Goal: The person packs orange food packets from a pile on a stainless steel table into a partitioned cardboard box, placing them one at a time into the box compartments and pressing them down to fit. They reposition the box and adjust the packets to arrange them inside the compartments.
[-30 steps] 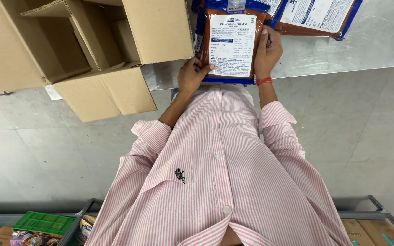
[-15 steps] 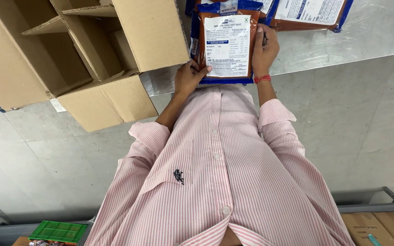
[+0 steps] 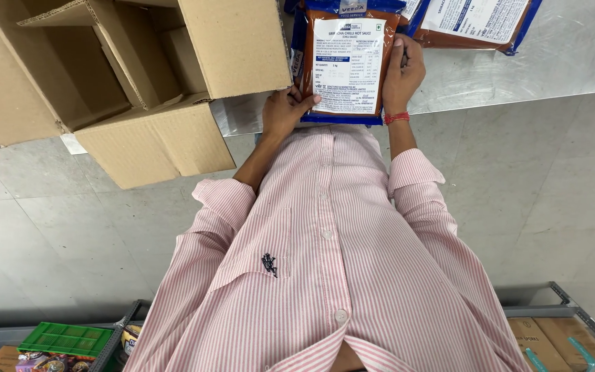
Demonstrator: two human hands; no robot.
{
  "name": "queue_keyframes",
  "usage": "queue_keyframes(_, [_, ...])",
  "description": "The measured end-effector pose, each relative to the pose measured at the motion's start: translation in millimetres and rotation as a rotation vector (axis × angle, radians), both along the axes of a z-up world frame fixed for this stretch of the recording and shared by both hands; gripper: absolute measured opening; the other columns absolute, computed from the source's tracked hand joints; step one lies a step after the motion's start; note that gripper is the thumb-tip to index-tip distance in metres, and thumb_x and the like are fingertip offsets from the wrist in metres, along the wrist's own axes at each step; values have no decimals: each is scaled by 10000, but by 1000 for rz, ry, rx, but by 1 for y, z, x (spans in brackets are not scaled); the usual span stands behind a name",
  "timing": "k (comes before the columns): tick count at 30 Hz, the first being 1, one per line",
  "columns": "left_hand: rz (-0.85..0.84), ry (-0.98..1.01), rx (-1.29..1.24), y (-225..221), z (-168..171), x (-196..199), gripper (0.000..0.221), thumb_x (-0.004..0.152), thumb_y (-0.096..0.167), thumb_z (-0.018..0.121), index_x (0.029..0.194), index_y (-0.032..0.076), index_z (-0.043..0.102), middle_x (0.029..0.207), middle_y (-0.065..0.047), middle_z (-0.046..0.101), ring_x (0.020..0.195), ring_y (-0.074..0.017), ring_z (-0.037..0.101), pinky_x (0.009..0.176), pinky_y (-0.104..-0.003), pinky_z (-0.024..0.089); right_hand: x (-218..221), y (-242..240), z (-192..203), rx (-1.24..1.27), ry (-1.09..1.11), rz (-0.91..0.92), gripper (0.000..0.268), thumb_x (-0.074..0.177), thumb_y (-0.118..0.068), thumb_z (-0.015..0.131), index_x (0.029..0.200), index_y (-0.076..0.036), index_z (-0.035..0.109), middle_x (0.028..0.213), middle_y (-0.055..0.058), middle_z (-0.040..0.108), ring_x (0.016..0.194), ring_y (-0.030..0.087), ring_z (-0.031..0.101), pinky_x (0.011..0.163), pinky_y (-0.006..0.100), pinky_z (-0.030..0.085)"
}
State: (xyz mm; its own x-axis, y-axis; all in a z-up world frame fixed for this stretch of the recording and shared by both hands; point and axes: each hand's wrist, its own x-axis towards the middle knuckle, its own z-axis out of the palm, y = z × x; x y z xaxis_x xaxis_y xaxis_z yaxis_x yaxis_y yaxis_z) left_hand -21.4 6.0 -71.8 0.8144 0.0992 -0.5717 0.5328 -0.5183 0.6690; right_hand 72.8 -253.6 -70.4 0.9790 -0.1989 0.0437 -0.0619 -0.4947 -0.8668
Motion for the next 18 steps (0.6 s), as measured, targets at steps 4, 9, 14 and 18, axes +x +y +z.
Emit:
queue_keyframes(4, [-7,-7,10,0,1,1,717,711,827,696,768,114,637,638,-35,705,579,-169,734,549,-332,596,0,-1,-3,2,-10,2,283,1112,-272,568,1140,-51,741,995,32,722,808,93,626,717,265,493])
queue_keyframes(9, [-7,-3,14,-1,-3,0,722,702,839,691,761,121,642,633,-23,705,580,-164,735,555,-325,594,1,0,-2,11,-9,-1,275,1110,-268,569,1136,-56,742,991,26,727,806,86,628,711,261,488])
queue_keyframes(14, [6,-6,6,0,-3,0,725,682,847,685,753,128,637,623,-17,704,565,-159,727,536,-316,586,0,-1,-5,8,-7,-4,275,1111,-267,567,1138,-57,742,975,26,716,780,84,593,700,263,475])
queue_keyframes(18, [5,-64,-7,0,-10,-3,728,691,853,680,742,128,635,621,-15,700,566,-153,723,540,-309,584,0,-2,-6,-1,-40,15,272,1123,-268,560,1143,-60,735,996,23,720,814,82,621,720,263,490])
